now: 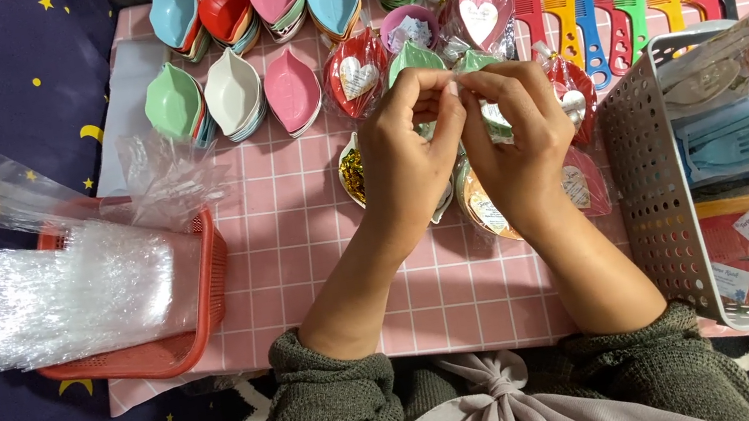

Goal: The person picks up leaf-shaped plastic dishes, places small decorative items and heart-shaped labels inside them, and seals each dish into a small clear plastic bag by hand.

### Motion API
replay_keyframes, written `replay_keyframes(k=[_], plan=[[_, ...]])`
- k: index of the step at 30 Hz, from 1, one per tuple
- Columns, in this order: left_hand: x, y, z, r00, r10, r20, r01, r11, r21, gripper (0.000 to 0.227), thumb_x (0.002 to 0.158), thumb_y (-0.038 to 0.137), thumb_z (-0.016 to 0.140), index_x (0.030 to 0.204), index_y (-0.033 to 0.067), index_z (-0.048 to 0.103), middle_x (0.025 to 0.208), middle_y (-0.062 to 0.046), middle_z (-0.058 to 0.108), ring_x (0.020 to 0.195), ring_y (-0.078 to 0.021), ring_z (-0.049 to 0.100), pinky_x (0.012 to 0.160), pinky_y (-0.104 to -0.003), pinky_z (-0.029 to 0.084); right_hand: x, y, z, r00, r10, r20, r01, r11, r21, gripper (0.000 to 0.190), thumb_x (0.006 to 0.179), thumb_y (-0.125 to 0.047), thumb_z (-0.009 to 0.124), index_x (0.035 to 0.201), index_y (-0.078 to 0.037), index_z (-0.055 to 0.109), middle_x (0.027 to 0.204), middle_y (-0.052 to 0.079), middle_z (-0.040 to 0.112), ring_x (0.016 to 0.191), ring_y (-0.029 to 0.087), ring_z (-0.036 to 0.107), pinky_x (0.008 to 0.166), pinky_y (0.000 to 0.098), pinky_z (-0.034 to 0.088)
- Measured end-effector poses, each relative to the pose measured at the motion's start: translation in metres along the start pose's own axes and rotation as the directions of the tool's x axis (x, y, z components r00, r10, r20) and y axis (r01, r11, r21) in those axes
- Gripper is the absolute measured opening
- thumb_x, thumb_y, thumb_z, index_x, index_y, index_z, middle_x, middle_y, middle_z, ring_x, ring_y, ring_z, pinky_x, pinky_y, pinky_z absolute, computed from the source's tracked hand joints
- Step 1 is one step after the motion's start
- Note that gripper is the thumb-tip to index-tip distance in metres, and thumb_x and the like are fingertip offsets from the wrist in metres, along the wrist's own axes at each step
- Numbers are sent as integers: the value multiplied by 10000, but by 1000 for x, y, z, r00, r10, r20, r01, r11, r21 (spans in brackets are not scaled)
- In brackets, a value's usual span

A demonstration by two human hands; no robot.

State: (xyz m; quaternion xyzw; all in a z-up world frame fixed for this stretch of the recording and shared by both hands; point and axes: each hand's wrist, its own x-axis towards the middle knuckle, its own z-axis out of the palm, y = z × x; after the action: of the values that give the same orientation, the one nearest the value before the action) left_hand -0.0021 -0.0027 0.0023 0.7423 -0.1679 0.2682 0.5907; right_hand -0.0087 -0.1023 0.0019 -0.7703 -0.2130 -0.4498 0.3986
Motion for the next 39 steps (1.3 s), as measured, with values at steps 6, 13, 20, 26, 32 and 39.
replay_keyframes(k=[6, 13, 20, 26, 32, 39], plan=[[2, 10, -7, 997, 0, 80, 0, 1000, 3, 169, 902, 139, 470, 912, 29, 597, 720, -126, 632, 629, -209, 643, 545, -307, 542, 0, 6, -2, 999, 33, 22, -34, 998, 61, 173, 762, 155, 682, 896, 65, 620, 777, 167, 551, 661, 264, 562, 584, 344, 479], [1, -6, -8, 982, 106, 153, -112, 993, 30, 155, 901, 111, 456, 991, 78, 578, 1098, -135, 534, 1037, -347, 538, 926, -512, 389, -2, 11, -13, 958, 258, 124, -284, 915, 288, 48, 866, 35, 646, 865, 57, 604, 789, 159, 561, 677, 199, 512, 620, 310, 432], [7, -9, -6, 905, 139, 401, 28, 923, -384, 281, 983, 215, 374, 1076, 28, 563, 883, -138, 630, 810, -223, 603, 846, -425, 442, -6, 22, -14, 923, 366, 115, -380, 826, 416, 83, 863, -22, 665, 841, 41, 616, 790, 94, 522, 726, 99, 435, 655, 247, 396], [9, -23, 2, 878, 184, 442, 53, 880, -472, 229, 977, 198, 409, 1057, 59, 572, 814, -100, 632, 693, -159, 606, 744, -331, 485, -9, 20, -7, 899, 435, 56, -404, 770, 494, 82, 884, -13, 618, 841, 46, 580, 777, 73, 463, 718, 83, 435, 655, 229, 379], [-2, -56, -29, 949, -118, 292, 273, 769, -577, 246, 924, 295, 514, 1011, 85, 608, 941, -100, 633, 926, -182, 603, 885, -378, 445, -14, 21, 6, 881, 453, 132, -452, 730, 512, 69, 932, -36, 513, 910, 15, 552, 777, 55, 462, 714, 92, 410, 660, 225, 367], [-37, -127, -89, 782, -581, 227, 518, 403, -754, 152, 850, 115, 558, 924, -17, 548, 854, -213, 632, 818, -296, 657, 753, -406, 549, -42, 6, 32, 840, 393, 374, -532, 732, 424, 70, 896, -48, 556, 865, 7, 588, 736, 74, 507, 696, 124, 428, 644, 264, 365]])
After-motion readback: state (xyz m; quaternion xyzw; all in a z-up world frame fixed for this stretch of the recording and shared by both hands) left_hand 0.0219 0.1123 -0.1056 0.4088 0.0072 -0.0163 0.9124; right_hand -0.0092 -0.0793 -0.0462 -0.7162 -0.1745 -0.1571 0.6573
